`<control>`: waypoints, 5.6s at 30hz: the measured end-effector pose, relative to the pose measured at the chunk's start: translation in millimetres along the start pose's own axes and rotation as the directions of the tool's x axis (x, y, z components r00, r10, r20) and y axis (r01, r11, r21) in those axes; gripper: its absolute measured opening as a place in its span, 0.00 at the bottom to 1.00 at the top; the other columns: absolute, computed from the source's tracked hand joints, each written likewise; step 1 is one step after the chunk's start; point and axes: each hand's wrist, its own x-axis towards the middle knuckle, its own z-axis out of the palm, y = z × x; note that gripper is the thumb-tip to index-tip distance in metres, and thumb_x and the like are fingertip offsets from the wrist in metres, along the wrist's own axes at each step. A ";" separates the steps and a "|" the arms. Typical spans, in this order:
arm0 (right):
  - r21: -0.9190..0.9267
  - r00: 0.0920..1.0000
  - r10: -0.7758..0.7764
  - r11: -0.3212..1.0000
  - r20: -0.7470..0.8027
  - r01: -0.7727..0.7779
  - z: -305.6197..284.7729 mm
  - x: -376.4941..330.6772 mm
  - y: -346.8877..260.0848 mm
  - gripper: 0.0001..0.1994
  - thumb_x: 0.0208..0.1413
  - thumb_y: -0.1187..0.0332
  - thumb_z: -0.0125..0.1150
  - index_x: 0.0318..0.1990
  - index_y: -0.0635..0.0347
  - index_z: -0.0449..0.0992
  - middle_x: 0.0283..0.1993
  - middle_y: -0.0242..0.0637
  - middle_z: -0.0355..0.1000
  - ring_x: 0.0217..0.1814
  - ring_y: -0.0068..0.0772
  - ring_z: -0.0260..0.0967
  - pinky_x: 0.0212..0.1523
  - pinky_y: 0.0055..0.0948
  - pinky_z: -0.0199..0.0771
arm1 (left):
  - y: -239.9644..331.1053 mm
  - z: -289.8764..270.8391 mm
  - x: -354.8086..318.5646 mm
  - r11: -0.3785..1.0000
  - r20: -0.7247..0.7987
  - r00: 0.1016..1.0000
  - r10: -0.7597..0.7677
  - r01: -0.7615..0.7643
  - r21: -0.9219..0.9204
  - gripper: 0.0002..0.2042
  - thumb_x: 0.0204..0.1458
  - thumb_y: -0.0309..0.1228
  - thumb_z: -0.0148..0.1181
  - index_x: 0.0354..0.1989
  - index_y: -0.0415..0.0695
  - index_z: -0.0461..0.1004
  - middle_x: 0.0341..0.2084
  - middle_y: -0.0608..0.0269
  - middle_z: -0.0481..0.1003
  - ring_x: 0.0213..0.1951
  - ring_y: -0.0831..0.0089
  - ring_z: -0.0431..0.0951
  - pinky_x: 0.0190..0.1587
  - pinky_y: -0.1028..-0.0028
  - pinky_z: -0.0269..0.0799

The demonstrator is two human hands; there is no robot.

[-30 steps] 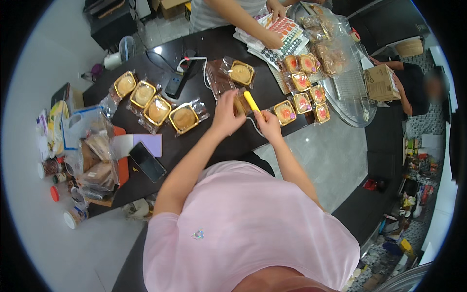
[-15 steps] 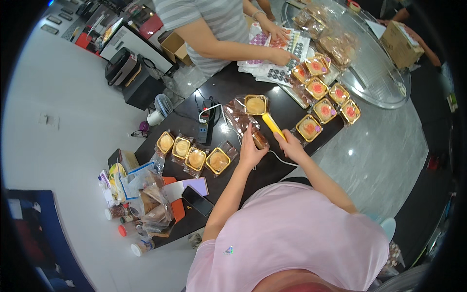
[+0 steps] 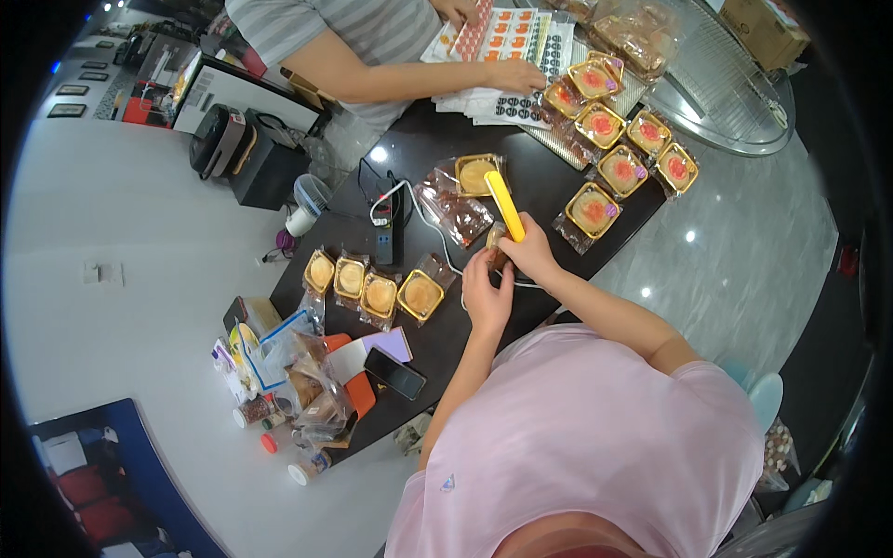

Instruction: The person uses a yellow handheld heat sealer to seal small plastic bags containing square cakes. They repeatedly pick up a bag, seal it, and place it on a metal tray. Another person is visible in the background applying stickers to similar items.

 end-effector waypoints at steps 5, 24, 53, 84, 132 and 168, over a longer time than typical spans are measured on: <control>0.101 0.987 -0.008 0.995 0.164 -0.009 -6.7 2.1 -7.3 0.17 0.44 0.65 0.69 0.38 0.61 0.69 0.30 0.32 0.70 0.32 0.22 0.67 0.34 0.26 0.68 | -23.6 -17.2 3.4 0.993 -0.058 0.998 -0.032 0.025 -0.113 0.05 0.51 0.24 0.57 0.34 0.36 0.76 0.35 0.54 0.77 0.40 0.59 0.76 0.45 0.68 0.70; -0.232 0.969 -0.026 0.969 0.246 0.085 -91.7 9.5 -3.5 0.17 0.58 0.55 0.55 0.45 0.59 0.69 0.31 0.31 0.67 0.34 0.22 0.65 0.36 0.23 0.64 | -55.2 -22.5 70.9 0.733 0.405 0.914 0.006 0.271 -0.623 0.06 0.59 0.26 0.50 0.38 0.38 0.71 0.38 0.63 0.77 0.41 0.78 0.74 0.46 0.77 0.68; -0.652 0.810 -0.189 0.505 0.556 0.566 -40.5 18.1 -54.4 0.17 0.49 0.55 0.62 0.39 0.58 0.71 0.34 0.41 0.73 0.35 0.47 0.72 0.34 0.41 0.71 | -94.0 -18.7 82.1 0.547 0.521 0.853 0.039 0.418 -0.725 0.04 0.62 0.29 0.44 0.41 0.44 0.63 0.56 0.56 0.68 0.58 0.71 0.63 0.61 0.73 0.53; -0.722 0.886 -0.279 0.512 0.371 0.464 -25.5 22.8 -33.0 0.20 0.50 0.49 0.61 0.28 0.60 0.72 0.23 0.46 0.72 0.27 0.51 0.72 0.27 0.43 0.71 | -57.9 24.9 33.0 0.984 -0.007 0.991 -0.133 0.131 -0.117 0.38 0.33 0.34 0.72 0.55 0.39 0.58 0.48 0.49 0.66 0.51 0.53 0.66 0.54 0.61 0.63; -0.356 0.796 -0.031 0.884 0.604 0.304 -21.5 1.8 -41.3 0.17 0.53 0.55 0.61 0.32 0.62 0.74 0.21 0.36 0.66 0.23 0.24 0.60 0.26 0.28 0.61 | -120.5 -52.4 8.5 -0.045 0.808 0.579 -0.108 0.809 -0.586 0.23 0.62 0.42 0.43 0.56 0.36 0.64 0.49 0.57 0.72 0.51 0.71 0.72 0.54 0.74 0.66; -0.332 0.837 0.055 0.930 0.545 0.155 -30.7 0.5 -15.7 0.18 0.51 0.53 0.63 0.34 0.60 0.75 0.21 0.30 0.66 0.22 0.19 0.58 0.24 0.24 0.59 | -81.0 -69.9 39.5 0.551 0.601 0.740 -0.301 0.649 -0.525 0.16 0.60 0.37 0.52 0.46 0.35 0.72 0.35 0.69 0.75 0.37 0.84 0.72 0.41 0.83 0.66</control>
